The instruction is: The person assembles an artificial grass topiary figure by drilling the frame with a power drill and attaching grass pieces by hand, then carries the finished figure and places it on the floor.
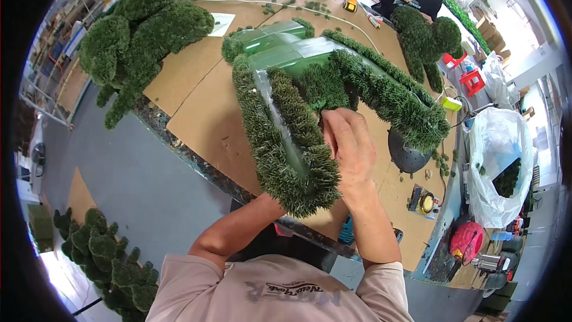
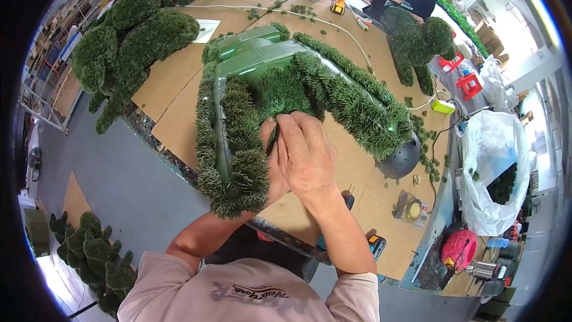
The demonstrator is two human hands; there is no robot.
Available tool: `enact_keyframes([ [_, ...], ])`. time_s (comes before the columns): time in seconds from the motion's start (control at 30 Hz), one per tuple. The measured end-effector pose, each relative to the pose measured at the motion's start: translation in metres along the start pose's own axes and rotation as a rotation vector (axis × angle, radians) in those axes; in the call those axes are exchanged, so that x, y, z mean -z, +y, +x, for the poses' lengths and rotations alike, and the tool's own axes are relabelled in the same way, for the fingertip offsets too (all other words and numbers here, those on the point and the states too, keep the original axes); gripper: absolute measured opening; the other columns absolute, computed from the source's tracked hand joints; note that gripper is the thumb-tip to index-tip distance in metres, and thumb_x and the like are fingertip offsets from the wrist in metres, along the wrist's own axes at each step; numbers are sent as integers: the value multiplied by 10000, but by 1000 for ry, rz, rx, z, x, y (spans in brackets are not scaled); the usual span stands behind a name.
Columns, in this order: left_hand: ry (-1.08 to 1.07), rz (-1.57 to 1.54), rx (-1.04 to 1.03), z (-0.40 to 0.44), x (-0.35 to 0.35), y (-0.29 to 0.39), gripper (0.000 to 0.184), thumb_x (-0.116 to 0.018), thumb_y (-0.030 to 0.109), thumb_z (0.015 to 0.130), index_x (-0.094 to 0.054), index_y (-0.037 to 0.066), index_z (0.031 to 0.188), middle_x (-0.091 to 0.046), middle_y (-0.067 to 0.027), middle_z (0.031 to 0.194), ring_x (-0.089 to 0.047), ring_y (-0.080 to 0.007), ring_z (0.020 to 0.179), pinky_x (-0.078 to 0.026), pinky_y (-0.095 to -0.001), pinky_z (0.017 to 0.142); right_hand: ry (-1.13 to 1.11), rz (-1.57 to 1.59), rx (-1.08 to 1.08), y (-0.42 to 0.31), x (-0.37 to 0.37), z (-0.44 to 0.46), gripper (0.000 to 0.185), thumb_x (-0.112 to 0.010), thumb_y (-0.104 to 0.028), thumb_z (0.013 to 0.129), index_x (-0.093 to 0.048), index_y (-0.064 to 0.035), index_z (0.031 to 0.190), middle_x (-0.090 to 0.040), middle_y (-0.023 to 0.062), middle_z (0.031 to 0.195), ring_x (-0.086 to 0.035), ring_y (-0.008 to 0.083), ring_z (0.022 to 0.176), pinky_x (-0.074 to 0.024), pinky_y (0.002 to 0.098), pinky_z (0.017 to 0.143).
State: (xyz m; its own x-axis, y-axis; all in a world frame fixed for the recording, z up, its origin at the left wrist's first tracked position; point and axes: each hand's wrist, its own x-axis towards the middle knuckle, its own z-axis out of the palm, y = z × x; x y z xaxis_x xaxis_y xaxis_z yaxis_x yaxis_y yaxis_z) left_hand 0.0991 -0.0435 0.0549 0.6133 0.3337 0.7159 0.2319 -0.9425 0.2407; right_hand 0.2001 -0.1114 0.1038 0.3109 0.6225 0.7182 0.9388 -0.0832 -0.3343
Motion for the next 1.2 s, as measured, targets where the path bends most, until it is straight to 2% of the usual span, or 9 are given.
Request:
enact_keyframes([
  [0.1, -48, -120, 29, -1, 0, 0, 615, -707, 201, 893, -491, -78, 1397, -528, -233, 1354, -528, -409, 1224, -404, -514, 1062, 60, -48, 87, -2, -1, 5, 383, -686, 51, 798, -691, -47, 1168, -658, 100, 1066, -647, 169, 780, -514, 292, 652],
  [0.17, -83, -226, 55, 0, 1, 0, 645, -702, 196, 897, -454, -83, 1424, -515, -238, 1365, -516, -404, 1233, -394, -497, 1072, -35, -32, -16, -7, 3, 5, 341, -732, 21, 795, -697, -53, 1126, -660, 95, 1018, -685, 289, 891, -567, 383, 723],
  [0.23, -101, -280, 71, -3, -3, -1, 660, -699, 194, 900, -436, -86, 1437, -508, -241, 1371, -510, -401, 1238, -389, -489, 1078, -35, -52, -8, -8, 3, 7, 341, -730, 22, 791, -691, -56, 1121, -657, 90, 1012, -682, 283, 882, -564, 381, 716],
  [0.4, -401, -1014, 258, -34, -59, -14, 540, -548, 160, 1030, -392, -1, 1521, -475, -134, 1489, -410, -278, 1426, -272, -425, 1235, -34, -108, 18, -13, 4, 15, 326, -726, 19, 792, -673, -61, 1103, -645, 84, 996, -677, 273, 866, -561, 380, 708],
  [0.57, -475, -746, 167, -46, -52, -14, 572, -510, 278, 1048, -378, 41, 1552, -452, -121, 1535, -387, -277, 1453, -258, -444, 1242, -80, -86, -12, -18, 9, 26, 255, -717, -9, 826, -661, -55, 1071, -630, 105, 958, -676, 306, 847, -559, 408, 700],
  [0.87, -163, -116, -16, -12, -26, -14, 655, -557, 369, 989, -412, 53, 1544, -515, -158, 1488, -503, -330, 1361, -390, -524, 1137, 11, -6, -219, -8, 0, 18, 159, -676, -92, 944, -696, -57, 1098, -653, 115, 1006, -678, 340, 854, -554, 433, 726],
  [0.9, -100, -157, -30, 0, -15, -9, 661, -652, 264, 908, -460, 13, 1488, -565, -181, 1397, -550, -358, 1278, -423, -542, 1070, 31, 25, -258, -7, -1, 16, 165, -677, -93, 943, -701, -51, 1101, -652, 119, 1009, -676, 340, 873, -551, 430, 740],
  [1.03, 3, -181, -72, 8, -24, -13, 649, -658, 173, 864, -482, -37, 1452, -558, -231, 1387, -548, -406, 1268, -408, -576, 1070, 95, 112, -309, -5, -6, 11, 193, -658, -49, 935, -720, -17, 1114, -651, 140, 986, -660, 319, 873, -534, 411, 762],
  [1.2, 23, -101, -149, -8, -46, -34, 610, -656, 202, 872, -543, -19, 1430, -517, -214, 1497, -507, -401, 1354, -351, -604, 1144, 137, 171, -234, 4, -6, 3, 249, -604, 17, 927, -719, -1, 1147, -668, 146, 983, -663, 297, 841, -533, 390, 761],
])
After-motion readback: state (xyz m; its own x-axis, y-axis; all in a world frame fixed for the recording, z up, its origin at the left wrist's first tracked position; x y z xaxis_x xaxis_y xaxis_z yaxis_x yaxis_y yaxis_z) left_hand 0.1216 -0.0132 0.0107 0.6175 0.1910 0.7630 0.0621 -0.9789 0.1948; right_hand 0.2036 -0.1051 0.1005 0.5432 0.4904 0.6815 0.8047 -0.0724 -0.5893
